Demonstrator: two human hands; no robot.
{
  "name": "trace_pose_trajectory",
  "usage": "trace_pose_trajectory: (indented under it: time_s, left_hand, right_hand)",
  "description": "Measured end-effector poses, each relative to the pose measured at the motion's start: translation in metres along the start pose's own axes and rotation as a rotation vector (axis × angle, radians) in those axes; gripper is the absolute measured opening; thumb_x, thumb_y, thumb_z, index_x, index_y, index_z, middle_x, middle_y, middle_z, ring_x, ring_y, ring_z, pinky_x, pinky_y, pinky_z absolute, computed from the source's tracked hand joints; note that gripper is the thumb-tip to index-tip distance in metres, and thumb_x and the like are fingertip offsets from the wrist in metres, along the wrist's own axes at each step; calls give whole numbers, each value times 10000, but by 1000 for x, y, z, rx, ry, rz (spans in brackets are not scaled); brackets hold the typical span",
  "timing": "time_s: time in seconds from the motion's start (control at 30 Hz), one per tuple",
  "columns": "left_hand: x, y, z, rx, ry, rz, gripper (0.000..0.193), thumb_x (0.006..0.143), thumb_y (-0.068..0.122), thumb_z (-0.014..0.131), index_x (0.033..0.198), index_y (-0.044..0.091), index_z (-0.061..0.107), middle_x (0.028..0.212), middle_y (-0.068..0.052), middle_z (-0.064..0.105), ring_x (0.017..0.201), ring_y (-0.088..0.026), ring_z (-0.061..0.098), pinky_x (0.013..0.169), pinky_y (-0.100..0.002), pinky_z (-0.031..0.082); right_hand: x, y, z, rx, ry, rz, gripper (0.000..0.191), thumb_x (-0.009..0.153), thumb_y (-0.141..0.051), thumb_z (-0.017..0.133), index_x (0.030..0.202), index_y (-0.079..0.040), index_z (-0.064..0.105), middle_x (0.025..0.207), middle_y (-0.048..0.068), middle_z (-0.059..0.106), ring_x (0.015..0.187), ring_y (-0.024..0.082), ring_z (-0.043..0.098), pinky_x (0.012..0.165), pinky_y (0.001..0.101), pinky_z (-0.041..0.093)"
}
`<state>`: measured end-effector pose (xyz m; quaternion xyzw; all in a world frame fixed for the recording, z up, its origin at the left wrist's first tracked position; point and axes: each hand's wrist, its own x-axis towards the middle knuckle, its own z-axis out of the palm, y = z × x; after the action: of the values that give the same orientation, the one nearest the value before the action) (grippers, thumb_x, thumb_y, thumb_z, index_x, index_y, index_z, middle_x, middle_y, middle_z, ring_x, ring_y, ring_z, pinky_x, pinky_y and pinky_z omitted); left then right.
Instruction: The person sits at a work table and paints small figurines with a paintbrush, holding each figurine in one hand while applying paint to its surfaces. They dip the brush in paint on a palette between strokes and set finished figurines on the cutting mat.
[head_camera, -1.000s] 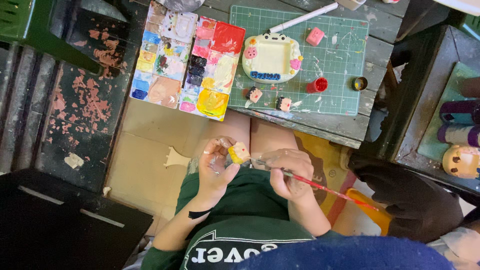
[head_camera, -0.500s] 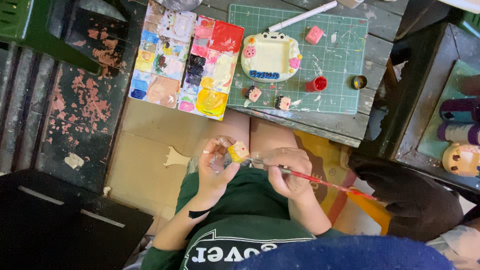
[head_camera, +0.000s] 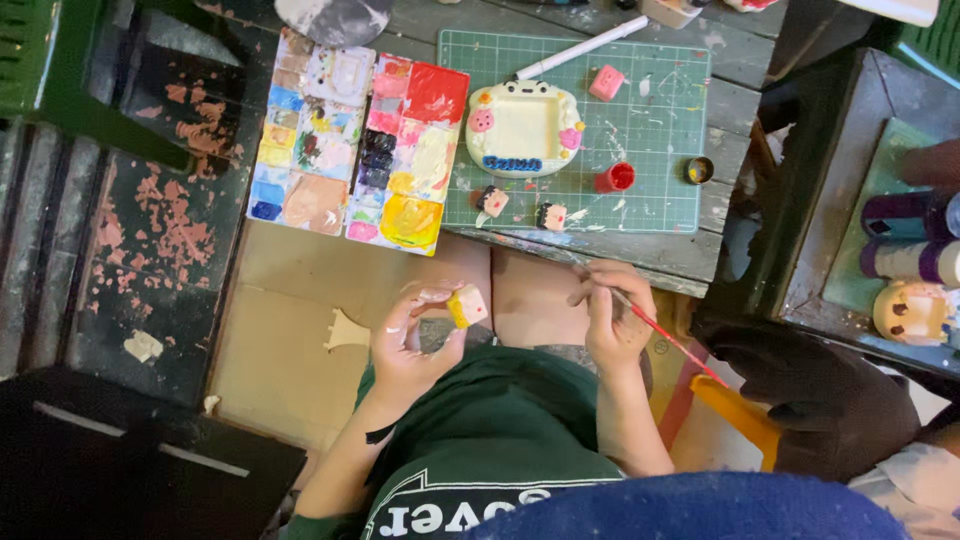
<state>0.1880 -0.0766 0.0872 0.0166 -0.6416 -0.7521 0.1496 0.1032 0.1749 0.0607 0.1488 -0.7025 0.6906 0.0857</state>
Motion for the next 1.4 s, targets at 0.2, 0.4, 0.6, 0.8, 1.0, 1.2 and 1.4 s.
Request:
trace_pose_trajectory:
  time_s: [0.2, 0.4, 0.6, 0.8, 1.0, 1.2, 1.4]
  left_hand:
    - [33, 1, 8, 45, -148, 10, 437, 897, -87, 701, 1306, -23, 562, 1358, -193, 640, 1299, -280, 633, 1129, -394, 498]
    - [71, 0, 32, 216, -391, -53, 407, 940, 4, 698, 1334, -10, 596, 1310, -143, 703, 1155, -234, 712, 1005, -356, 563]
    - [102, -13, 73, 444, -527, 9, 409, 945, 74, 701, 1332, 13, 585, 1228, -140, 722, 1037, -269, 748, 907, -366, 582]
    - [132, -19, 119, 475, -643, -30, 428, 926, 86, 703, 1329, 14, 575, 1270, -156, 695, 1038, -272, 736, 913, -376, 574]
    - [132, -12, 149, 351, -717, -22, 461, 923, 47, 689, 1359, 12, 542, 1341, -139, 650, 1253, -279, 640, 1062, -379, 496]
    - [118, -5, 153, 261, -711, -104, 460, 880, 57, 757, 1299, 12, 573, 1284, -118, 698, 1199, -238, 694, 1025, -359, 537]
    - [113, 10, 139, 218, -657, -76, 428, 857, 54, 781, 1241, 19, 593, 1240, -111, 737, 1153, -233, 737, 997, -351, 573]
  right_hand:
    - [-12, 28, -51, -84, 155, 128, 133, 1081, 11, 529, 1206, -30, 548, 1119, 192, 712, 785, 190, 707, 654, 244, 494]
    - [-6, 36, -101, -196, 307, 145, 133, 1110, -21, 488, 1227, -30, 550, 1104, 156, 725, 741, 149, 691, 628, 218, 468]
    - [15, 52, -135, -205, 366, 110, 126, 1116, -24, 481, 1214, -23, 560, 1138, 167, 720, 740, 125, 671, 621, 213, 456]
    - [31, 67, -158, -169, 421, 136, 131, 1110, -57, 474, 1204, -15, 556, 1119, 164, 707, 735, 120, 644, 610, 219, 438]
    - [12, 36, -139, 190, 375, 107, 99, 1136, -119, 481, 1099, -53, 546, 850, 130, 684, 681, 152, 623, 653, 288, 521]
    - [16, 15, -112, 177, 161, 22, 134, 1105, -153, 493, 1074, -31, 541, 854, 143, 628, 704, 144, 561, 646, 257, 479]
    - [20, 5, -92, 220, 105, -13, 127, 1103, -162, 488, 1095, -40, 520, 880, 138, 635, 730, 145, 579, 666, 261, 490]
